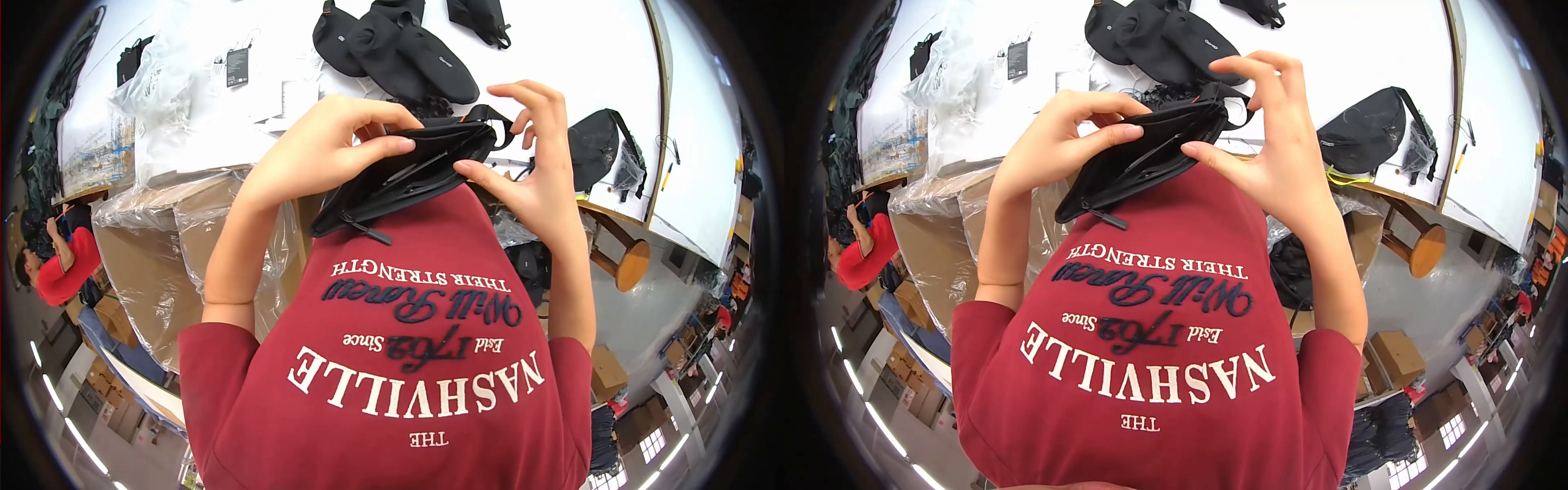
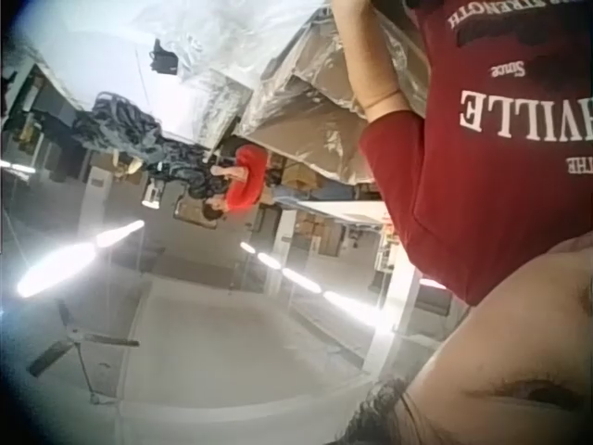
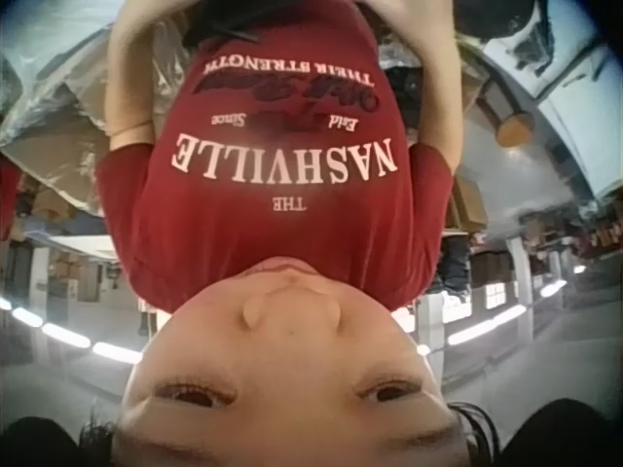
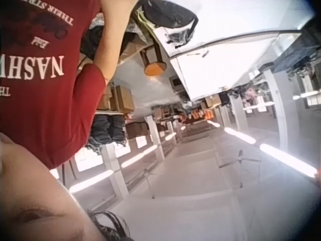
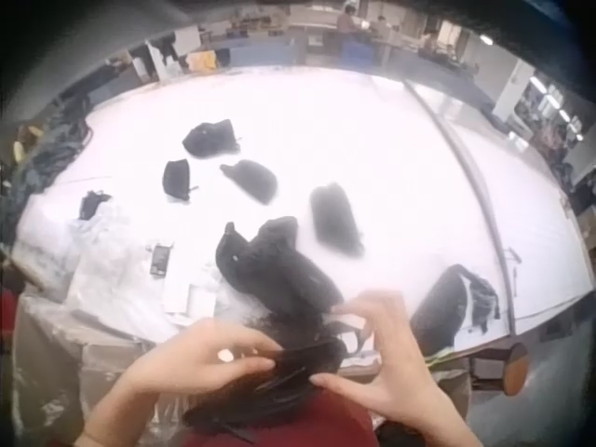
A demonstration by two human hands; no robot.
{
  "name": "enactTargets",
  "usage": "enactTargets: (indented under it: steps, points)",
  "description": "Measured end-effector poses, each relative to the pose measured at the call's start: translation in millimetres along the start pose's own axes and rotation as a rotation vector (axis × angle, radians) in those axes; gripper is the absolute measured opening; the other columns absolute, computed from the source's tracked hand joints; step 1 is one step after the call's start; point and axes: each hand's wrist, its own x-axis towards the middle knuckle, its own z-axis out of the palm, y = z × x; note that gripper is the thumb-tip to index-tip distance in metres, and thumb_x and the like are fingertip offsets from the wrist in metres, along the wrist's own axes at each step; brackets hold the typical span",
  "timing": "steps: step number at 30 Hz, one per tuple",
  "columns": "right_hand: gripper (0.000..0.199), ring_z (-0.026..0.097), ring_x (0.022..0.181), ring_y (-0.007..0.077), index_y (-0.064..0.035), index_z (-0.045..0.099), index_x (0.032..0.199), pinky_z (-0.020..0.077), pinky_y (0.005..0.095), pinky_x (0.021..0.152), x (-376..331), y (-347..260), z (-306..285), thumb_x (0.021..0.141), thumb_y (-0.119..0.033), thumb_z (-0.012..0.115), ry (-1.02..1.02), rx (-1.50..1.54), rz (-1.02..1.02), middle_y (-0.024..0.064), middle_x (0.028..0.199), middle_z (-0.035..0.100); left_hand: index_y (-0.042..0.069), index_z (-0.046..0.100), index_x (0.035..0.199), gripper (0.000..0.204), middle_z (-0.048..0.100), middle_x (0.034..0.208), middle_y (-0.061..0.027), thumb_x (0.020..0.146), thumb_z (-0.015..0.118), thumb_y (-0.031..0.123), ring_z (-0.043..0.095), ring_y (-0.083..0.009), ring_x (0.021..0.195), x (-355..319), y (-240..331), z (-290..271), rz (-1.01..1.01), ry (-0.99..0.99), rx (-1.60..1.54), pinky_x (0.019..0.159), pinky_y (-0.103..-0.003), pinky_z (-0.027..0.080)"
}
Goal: Inspecting, zipping, and organizing black fabric pouches on a white work table in a factory or workshop setting.
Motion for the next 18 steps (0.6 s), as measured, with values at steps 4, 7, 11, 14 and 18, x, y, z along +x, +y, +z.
enactTargets:
  steps: [4,7,11,14,18]
  points:
    - [0.05,0.051,0.085,0.0181,-0.0087,0.06,0.112,0.0453,0.0304,0.074,-6.2,-0.9,-19.7,0.068,-0.023,0.08,-0.192,-0.053,0.027,0.0045,0.106,0.057,-0.003,0.064,0.101,0.023,0.067,0.082,-0.008,0.087,0.061,0.014,0.059,-0.0128,0.073,1.3,10.1,7.7,0.01,-0.016,0.023,0.072,-0.027,0.047]
    - [0.039,0.051,0.078,0.0171,-0.0065,0.063,0.103,0.0446,0.028,0.07,-4.7,-3.3,-28.3,0.074,-0.027,0.076,-0.245,0.017,0.101,0.0021,0.092,0.063,-0.004,0.064,0.1,0.021,0.067,0.081,-0.0077,0.087,0.061,0.013,0.059,-0.0129,0.073,9.1,16.7,8.7,0.018,-0.044,0.022,0.071,-0.027,0.047]
    - [0.032,0.049,0.062,0.0139,-0.0059,0.064,0.094,0.0424,0.0271,0.059,-0.3,4.5,-32.8,0.077,-0.032,0.073,-0.4,0.067,0.254,0.0038,0.079,0.061,-0.004,0.063,0.1,0.019,0.066,0.079,-0.0073,0.088,0.059,0.011,0.059,-0.0134,0.072,19.2,28.5,11.5,0.072,-0.151,0.042,0.07,-0.027,0.047]
    - [0.03,0.048,0.059,0.0114,-0.0053,0.063,0.09,0.0411,0.0273,0.054,6.4,11.8,-45.1,0.078,-0.032,0.071,-0.617,0.174,0.339,0.0031,0.071,0.058,-0.003,0.063,0.1,0.018,0.065,0.078,-0.0085,0.088,0.058,0.01,0.06,-0.0156,0.071,25.2,32.0,15.4,0.163,-0.233,0.085,0.068,-0.028,0.047]
    - [0.025,0.054,0.06,0.0139,-0.0037,0.063,0.09,0.0438,0.0307,0.056,10.4,7.6,-56.5,0.076,-0.024,0.067,-0.802,0.069,0.249,0.0055,0.066,0.057,-0.002,0.063,0.099,0.017,0.064,0.08,-0.0116,0.086,0.059,0.009,0.061,-0.0223,0.07,31.3,45.9,20.1,0.218,-0.265,0.144,0.067,-0.03,0.047]
